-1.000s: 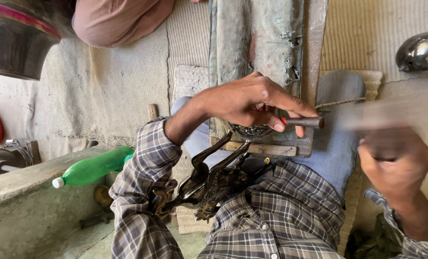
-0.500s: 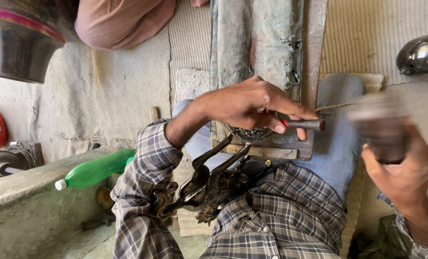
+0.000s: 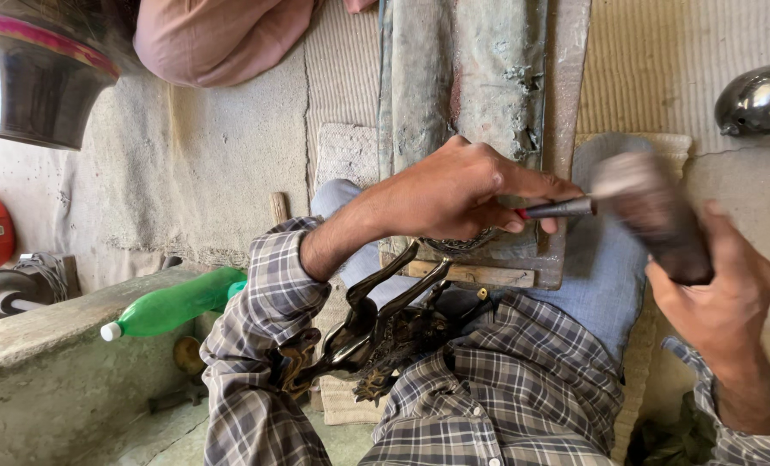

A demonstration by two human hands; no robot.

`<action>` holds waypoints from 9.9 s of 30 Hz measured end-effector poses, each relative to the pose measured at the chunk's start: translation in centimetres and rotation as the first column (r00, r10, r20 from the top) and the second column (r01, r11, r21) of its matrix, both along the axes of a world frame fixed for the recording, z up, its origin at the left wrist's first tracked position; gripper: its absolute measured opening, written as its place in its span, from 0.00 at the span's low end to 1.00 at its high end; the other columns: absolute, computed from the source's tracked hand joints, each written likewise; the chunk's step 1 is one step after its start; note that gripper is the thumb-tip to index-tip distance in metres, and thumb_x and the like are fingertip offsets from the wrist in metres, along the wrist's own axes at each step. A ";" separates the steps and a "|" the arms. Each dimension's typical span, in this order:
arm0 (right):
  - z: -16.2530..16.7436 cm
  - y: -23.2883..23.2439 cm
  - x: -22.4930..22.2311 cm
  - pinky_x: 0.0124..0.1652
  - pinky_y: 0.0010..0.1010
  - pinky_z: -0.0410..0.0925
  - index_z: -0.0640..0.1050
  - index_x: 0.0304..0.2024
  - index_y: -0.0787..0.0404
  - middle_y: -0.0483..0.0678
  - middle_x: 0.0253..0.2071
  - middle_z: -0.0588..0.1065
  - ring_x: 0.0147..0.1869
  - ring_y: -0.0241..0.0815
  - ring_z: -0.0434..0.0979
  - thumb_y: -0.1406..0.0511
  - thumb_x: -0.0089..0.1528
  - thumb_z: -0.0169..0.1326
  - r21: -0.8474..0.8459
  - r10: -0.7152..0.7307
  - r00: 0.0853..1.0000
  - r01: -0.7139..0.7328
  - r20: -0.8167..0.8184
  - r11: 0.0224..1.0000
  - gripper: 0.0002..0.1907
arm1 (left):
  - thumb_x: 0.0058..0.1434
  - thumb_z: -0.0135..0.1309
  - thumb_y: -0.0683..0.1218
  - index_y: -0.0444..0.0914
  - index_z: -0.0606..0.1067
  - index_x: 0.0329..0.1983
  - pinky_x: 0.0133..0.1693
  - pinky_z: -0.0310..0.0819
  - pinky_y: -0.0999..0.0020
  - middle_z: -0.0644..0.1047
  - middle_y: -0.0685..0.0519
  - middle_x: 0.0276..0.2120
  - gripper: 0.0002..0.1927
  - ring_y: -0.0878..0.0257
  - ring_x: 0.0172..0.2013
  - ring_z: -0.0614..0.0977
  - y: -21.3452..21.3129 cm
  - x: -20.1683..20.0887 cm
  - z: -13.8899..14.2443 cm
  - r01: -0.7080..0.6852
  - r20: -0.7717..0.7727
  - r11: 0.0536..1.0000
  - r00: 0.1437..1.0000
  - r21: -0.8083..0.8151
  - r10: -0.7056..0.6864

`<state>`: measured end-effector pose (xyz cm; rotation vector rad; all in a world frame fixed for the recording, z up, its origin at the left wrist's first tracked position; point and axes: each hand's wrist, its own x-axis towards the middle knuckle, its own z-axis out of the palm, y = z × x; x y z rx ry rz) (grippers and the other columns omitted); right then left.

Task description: The person uses a hammer and a small metal punch to shape and refine details on a decorative metal peacock figurine. They repeatedly reposition the punch and strike it with the hammer, adjusting the figurine's orientation as needed.

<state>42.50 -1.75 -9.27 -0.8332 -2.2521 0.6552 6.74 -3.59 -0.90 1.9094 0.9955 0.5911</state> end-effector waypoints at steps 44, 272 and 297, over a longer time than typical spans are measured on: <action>5.0 0.8 -2.0 0.35 0.32 0.73 0.47 0.80 0.50 0.53 0.35 0.75 0.34 0.45 0.78 0.76 0.63 0.62 0.111 0.033 0.997 -0.041 0.073 0.993 0.53 | 0.70 0.60 0.39 0.43 0.71 0.70 0.59 0.87 0.60 0.84 0.52 0.53 0.26 0.60 0.55 0.88 0.8 -2.7 0.8 0.220 0.406 0.975 0.894 -0.025 -0.191; 10.3 -15.5 -17.7 0.52 0.35 0.80 0.59 0.69 0.60 0.51 0.50 0.74 0.50 0.39 0.81 0.67 0.65 0.61 -0.643 0.194 0.622 -0.764 -0.758 -0.061 0.35 | 0.70 0.66 0.36 0.40 0.73 0.65 0.53 0.86 0.66 0.83 0.51 0.54 0.23 0.62 0.51 0.88 2.4 -2.6 1.7 0.049 0.243 0.894 0.954 0.446 -0.173; 5.8 -15.9 -15.2 0.52 0.41 0.77 0.66 0.68 0.60 0.52 0.54 0.73 0.54 0.42 0.78 0.59 0.65 0.65 -0.504 0.570 0.576 -0.810 -0.586 0.301 0.33 | 0.66 0.66 0.43 0.43 0.80 0.48 0.30 0.77 0.68 0.84 0.56 0.34 0.09 0.66 0.32 0.85 1.8 -3.3 2.4 -0.250 -0.122 0.754 0.909 0.607 0.399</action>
